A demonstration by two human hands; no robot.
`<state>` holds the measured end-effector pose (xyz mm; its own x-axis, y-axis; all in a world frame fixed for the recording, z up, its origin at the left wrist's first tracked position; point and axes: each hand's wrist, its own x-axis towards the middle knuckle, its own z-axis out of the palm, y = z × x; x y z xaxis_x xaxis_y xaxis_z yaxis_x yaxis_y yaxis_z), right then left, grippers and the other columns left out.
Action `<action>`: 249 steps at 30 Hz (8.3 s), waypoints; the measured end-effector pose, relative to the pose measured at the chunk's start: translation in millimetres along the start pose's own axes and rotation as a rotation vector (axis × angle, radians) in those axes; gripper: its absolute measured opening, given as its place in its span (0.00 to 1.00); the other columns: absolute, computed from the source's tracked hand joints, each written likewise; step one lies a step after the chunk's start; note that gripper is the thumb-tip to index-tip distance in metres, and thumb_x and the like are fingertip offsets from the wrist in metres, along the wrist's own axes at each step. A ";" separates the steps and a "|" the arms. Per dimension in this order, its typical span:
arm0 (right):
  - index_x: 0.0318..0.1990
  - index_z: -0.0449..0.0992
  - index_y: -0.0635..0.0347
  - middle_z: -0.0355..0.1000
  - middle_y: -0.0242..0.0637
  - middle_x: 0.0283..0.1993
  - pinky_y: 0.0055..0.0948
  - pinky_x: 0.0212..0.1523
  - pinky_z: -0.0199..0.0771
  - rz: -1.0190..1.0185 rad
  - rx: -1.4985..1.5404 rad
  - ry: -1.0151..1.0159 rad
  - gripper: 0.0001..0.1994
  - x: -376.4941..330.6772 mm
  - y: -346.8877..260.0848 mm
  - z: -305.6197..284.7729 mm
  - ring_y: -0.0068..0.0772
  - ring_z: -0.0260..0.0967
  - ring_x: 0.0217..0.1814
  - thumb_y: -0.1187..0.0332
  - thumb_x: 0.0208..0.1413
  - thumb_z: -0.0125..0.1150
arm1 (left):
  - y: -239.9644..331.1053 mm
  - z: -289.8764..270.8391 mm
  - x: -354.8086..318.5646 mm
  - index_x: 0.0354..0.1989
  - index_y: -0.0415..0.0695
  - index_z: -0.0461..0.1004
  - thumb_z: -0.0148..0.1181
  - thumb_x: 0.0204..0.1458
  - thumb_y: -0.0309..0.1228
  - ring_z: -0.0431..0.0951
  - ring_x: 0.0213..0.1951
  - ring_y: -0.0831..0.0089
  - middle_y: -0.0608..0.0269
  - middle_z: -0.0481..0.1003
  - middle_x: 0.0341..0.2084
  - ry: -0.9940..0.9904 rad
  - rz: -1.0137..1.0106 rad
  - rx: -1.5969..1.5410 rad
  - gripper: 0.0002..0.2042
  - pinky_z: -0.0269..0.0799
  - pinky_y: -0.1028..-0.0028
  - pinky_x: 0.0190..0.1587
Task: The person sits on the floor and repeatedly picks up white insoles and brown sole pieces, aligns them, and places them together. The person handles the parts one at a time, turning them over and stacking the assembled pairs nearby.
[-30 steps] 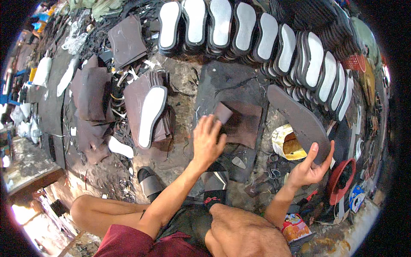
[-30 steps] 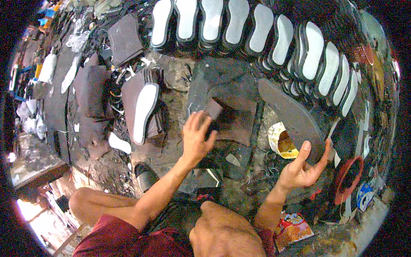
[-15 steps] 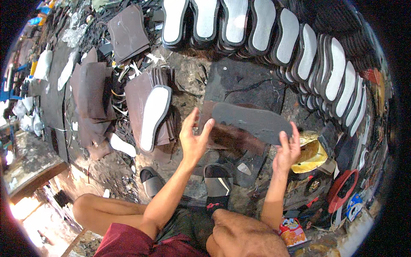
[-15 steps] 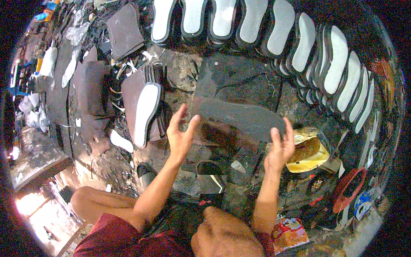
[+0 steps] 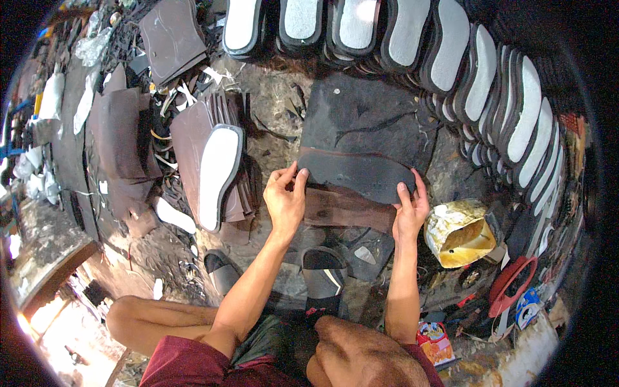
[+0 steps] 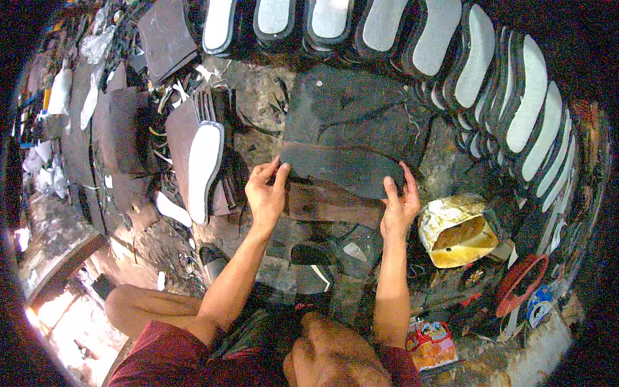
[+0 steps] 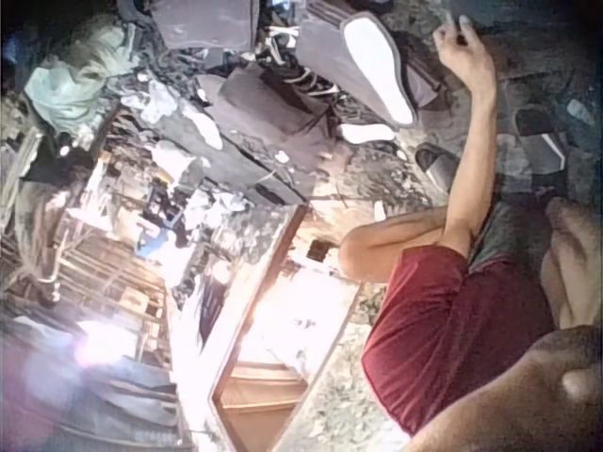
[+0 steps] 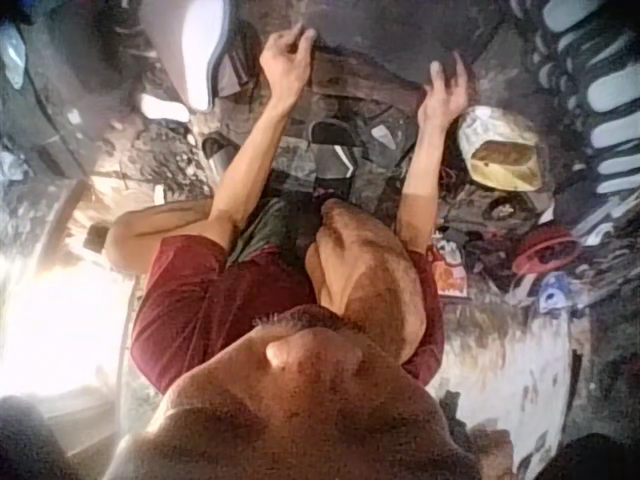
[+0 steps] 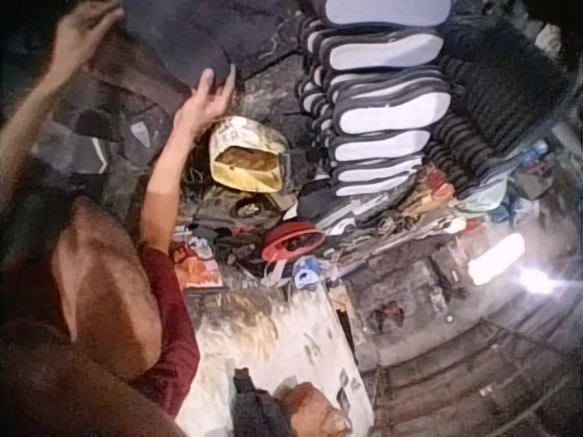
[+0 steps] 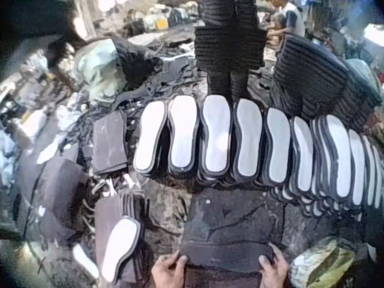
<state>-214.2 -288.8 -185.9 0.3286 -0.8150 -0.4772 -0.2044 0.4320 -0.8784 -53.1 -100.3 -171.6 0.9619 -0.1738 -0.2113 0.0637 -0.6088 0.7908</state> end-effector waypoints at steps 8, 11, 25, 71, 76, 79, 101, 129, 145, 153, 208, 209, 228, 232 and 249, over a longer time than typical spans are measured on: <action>0.61 0.73 0.52 0.71 0.32 0.53 0.19 0.30 0.77 0.045 0.062 -0.013 0.26 4.1 -2.4 -0.4 0.24 0.72 0.47 0.70 0.53 0.69 | -2.9 0.1 4.5 0.46 0.37 0.82 0.71 0.50 0.29 0.74 0.28 0.78 0.60 0.78 0.29 -0.004 -0.008 -0.048 0.15 0.71 0.77 0.34; 0.61 0.73 0.53 0.71 0.32 0.52 0.18 0.28 0.77 0.049 0.118 -0.012 0.26 2.5 -9.4 5.3 0.24 0.72 0.45 0.71 0.53 0.70 | -4.4 2.5 6.0 0.44 0.37 0.82 0.73 0.48 0.28 0.73 0.27 0.80 0.61 0.78 0.28 -0.003 0.004 -0.041 0.15 0.70 0.79 0.33; 0.58 0.75 0.62 0.73 0.46 0.58 0.33 0.57 0.71 -0.056 -0.263 0.158 0.27 -6.1 -2.3 -10.2 0.37 0.72 0.56 0.74 0.48 0.74 | 11.4 2.6 11.2 0.50 0.40 0.77 0.68 0.47 0.23 0.74 0.31 0.73 0.61 0.75 0.35 -0.088 -0.010 0.043 0.19 0.72 0.74 0.36; 0.53 0.75 0.69 0.76 0.39 0.51 0.30 0.55 0.67 -0.483 0.024 -0.172 0.20 -81.8 -171.7 74.4 0.31 0.72 0.50 0.66 0.56 0.67 | 67.4 -149.0 -112.6 0.50 0.37 0.77 0.72 0.50 0.30 0.78 0.46 0.72 0.61 0.79 0.44 -0.258 -0.187 -0.813 0.20 0.72 0.69 0.51; 0.65 0.62 0.68 0.66 0.48 0.64 0.37 0.63 0.63 -0.701 -0.126 -0.685 0.30 -186.5 -136.7 76.2 0.40 0.66 0.63 0.64 0.59 0.64 | 86.8 -137.6 -124.7 0.60 0.37 0.70 0.70 0.52 0.33 0.74 0.56 0.66 0.53 0.74 0.57 -0.306 0.110 -0.554 0.28 0.68 0.63 0.60; 0.67 0.60 0.70 0.65 0.51 0.64 0.38 0.66 0.60 -0.872 -0.328 -0.367 0.29 -185.3 -123.2 48.7 0.44 0.64 0.66 0.66 0.63 0.59 | 98.6 -147.0 -107.2 0.69 0.44 0.60 0.69 0.48 0.30 0.59 0.70 0.55 0.46 0.63 0.66 -0.652 0.706 -0.348 0.38 0.56 0.60 0.69; 0.67 0.63 0.63 0.67 0.40 0.60 0.27 0.59 0.67 -0.340 0.284 -0.485 0.34 -131.9 -137.0 59.6 0.28 0.68 0.54 0.71 0.52 0.69 | 75.9 -156.2 -83.8 0.65 0.43 0.65 0.77 0.39 0.37 0.68 0.61 0.53 0.50 0.69 0.59 0.007 0.836 0.171 0.41 0.63 0.58 0.62; 0.39 0.75 0.60 0.71 0.30 0.38 0.25 0.38 0.74 -0.299 0.143 -0.200 0.08 -121.1 -145.7 28.4 0.22 0.70 0.36 0.73 0.53 0.67 | 129.1 -129.1 -67.4 0.63 0.50 0.64 0.62 0.58 0.28 0.77 0.44 0.74 0.64 0.75 0.49 -0.169 -0.050 -1.414 0.24 0.74 0.71 0.44; 0.34 0.78 0.55 0.71 0.37 0.45 0.39 0.48 0.70 -1.193 -0.526 -0.290 0.10 -171.5 -206.9 60.2 0.42 0.70 0.46 0.67 0.44 0.74 | 128.6 -145.6 -95.9 0.66 0.34 0.63 0.69 0.52 0.23 0.70 0.31 0.88 0.73 0.75 0.31 -0.478 0.290 -0.496 0.32 0.67 0.83 0.32; 0.33 0.78 0.61 0.74 0.45 0.52 0.39 0.60 0.68 -1.168 -0.421 -0.534 0.12 -164.8 -225.1 43.1 0.44 0.68 0.62 0.71 0.43 0.76 | 123.8 -153.8 -100.2 0.65 0.34 0.64 0.69 0.52 0.24 0.74 0.34 0.86 0.68 0.78 0.35 -0.570 0.151 -0.603 0.31 0.71 0.82 0.36; 0.39 0.82 0.66 0.81 0.38 0.36 0.20 0.38 0.75 -0.169 -0.037 -0.737 0.09 -135.2 -165.0 63.8 0.21 0.76 0.36 0.74 0.49 0.73 | 114.0 -142.2 -119.8 0.68 0.37 0.61 0.61 0.58 0.22 0.73 0.50 0.80 0.62 0.75 0.53 -0.706 0.123 -0.569 0.29 0.69 0.76 0.55; 0.41 0.81 0.67 0.81 0.39 0.38 0.21 0.40 0.76 -0.092 0.040 -0.789 0.09 -134.4 -165.7 70.4 0.24 0.77 0.39 0.74 0.53 0.70 | 110.9 -141.2 -116.4 0.68 0.37 0.61 0.62 0.57 0.23 0.73 0.50 0.80 0.62 0.75 0.53 -0.695 0.075 -0.619 0.29 0.70 0.76 0.54; 0.60 0.73 0.51 0.66 0.40 0.67 0.48 0.70 0.57 -1.456 -0.917 -0.722 0.24 -185.6 -87.3 25.3 0.42 0.62 0.69 0.59 0.54 0.59 | 45.5 -101.7 -50.9 0.58 0.45 0.68 0.56 0.59 0.28 0.76 0.45 0.70 0.62 0.75 0.43 -0.281 -0.780 -1.064 0.18 0.75 0.65 0.51; 0.50 0.79 0.55 0.77 0.40 0.53 0.42 0.58 0.74 -1.327 -0.526 -0.696 0.14 -166.2 -95.9 26.0 0.43 0.75 0.56 0.65 0.58 0.57 | 47.4 -104.7 -45.4 0.55 0.44 0.71 0.55 0.58 0.31 0.73 0.56 0.54 0.53 0.75 0.50 -0.397 -0.597 -1.616 0.17 0.66 0.49 0.62; 0.55 0.78 0.61 0.78 0.34 0.45 0.21 0.36 0.68 -0.015 -0.105 -0.114 0.21 29.3 -67.3 -6.1 0.21 0.72 0.40 0.73 0.52 0.70 | 15.5 -33.5 74.4 0.52 0.35 0.77 0.72 0.46 0.23 0.79 0.37 0.77 0.63 0.81 0.38 -0.495 -0.313 -0.523 0.22 0.75 0.76 0.41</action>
<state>-196.5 -344.1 -140.5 0.4340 -0.7695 -0.4686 -0.2917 0.3721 -0.8812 28.3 -96.7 -155.8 0.6561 -0.4535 -0.6032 0.5474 -0.2642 0.7941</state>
